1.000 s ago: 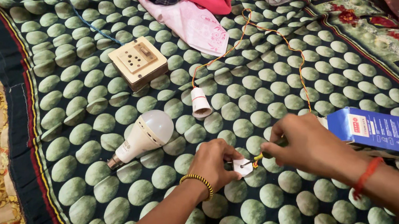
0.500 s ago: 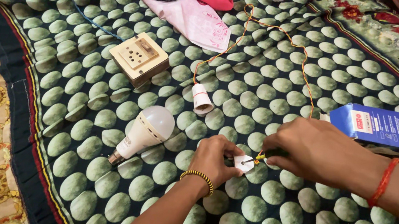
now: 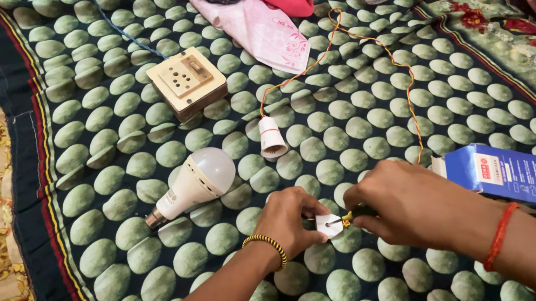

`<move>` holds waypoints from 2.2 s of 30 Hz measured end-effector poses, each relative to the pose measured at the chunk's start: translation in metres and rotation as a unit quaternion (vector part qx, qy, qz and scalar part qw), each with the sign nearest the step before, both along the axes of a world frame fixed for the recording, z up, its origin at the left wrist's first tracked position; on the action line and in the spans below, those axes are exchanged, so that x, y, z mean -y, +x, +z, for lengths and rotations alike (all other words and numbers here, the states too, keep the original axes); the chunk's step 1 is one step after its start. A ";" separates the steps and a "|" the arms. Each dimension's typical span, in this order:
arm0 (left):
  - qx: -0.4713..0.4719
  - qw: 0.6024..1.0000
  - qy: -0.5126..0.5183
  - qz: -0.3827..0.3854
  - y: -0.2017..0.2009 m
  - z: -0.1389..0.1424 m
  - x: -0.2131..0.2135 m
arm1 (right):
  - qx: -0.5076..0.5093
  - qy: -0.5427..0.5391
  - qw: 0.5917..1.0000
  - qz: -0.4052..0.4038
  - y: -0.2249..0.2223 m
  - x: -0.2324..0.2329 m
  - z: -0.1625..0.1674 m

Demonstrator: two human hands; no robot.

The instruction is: The person sits at a bed assembling an electrical plug and light setup. They open a white plug with a screwdriver, thread the wire ends into it, tighten the terminals, and handle an LED bulb, its box, and a bulb holder connected by wire.

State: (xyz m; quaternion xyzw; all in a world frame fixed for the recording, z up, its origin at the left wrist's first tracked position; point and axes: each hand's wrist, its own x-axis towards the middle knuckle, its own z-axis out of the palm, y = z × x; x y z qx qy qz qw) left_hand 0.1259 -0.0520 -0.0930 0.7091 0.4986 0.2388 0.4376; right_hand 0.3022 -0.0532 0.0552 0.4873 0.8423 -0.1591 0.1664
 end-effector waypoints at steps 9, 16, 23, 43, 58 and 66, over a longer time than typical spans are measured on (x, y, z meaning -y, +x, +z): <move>-0.001 1.000 0.003 -0.009 0.000 -0.004 -0.002 | -0.094 0.014 0.985 0.143 0.021 -0.019 -0.001; 0.015 0.999 0.006 -0.032 -0.002 -0.009 -0.005 | 0.040 -0.029 0.997 0.067 -0.006 -0.002 0.004; -0.003 0.999 -0.018 -0.033 0.000 -0.010 -0.008 | -0.038 -0.029 0.976 -0.214 -0.012 -0.003 -0.009; -0.020 1.000 0.003 -0.021 0.003 -0.012 -0.007 | -0.023 0.027 0.999 -0.006 -0.005 0.013 -0.011; -0.044 0.998 0.025 -0.039 -0.002 -0.009 -0.005 | -0.102 -0.156 0.889 -0.418 -0.007 0.005 -0.017; -0.038 0.997 0.020 -0.056 0.000 -0.014 -0.005 | -0.137 -0.239 0.854 -0.442 0.029 -0.012 -0.014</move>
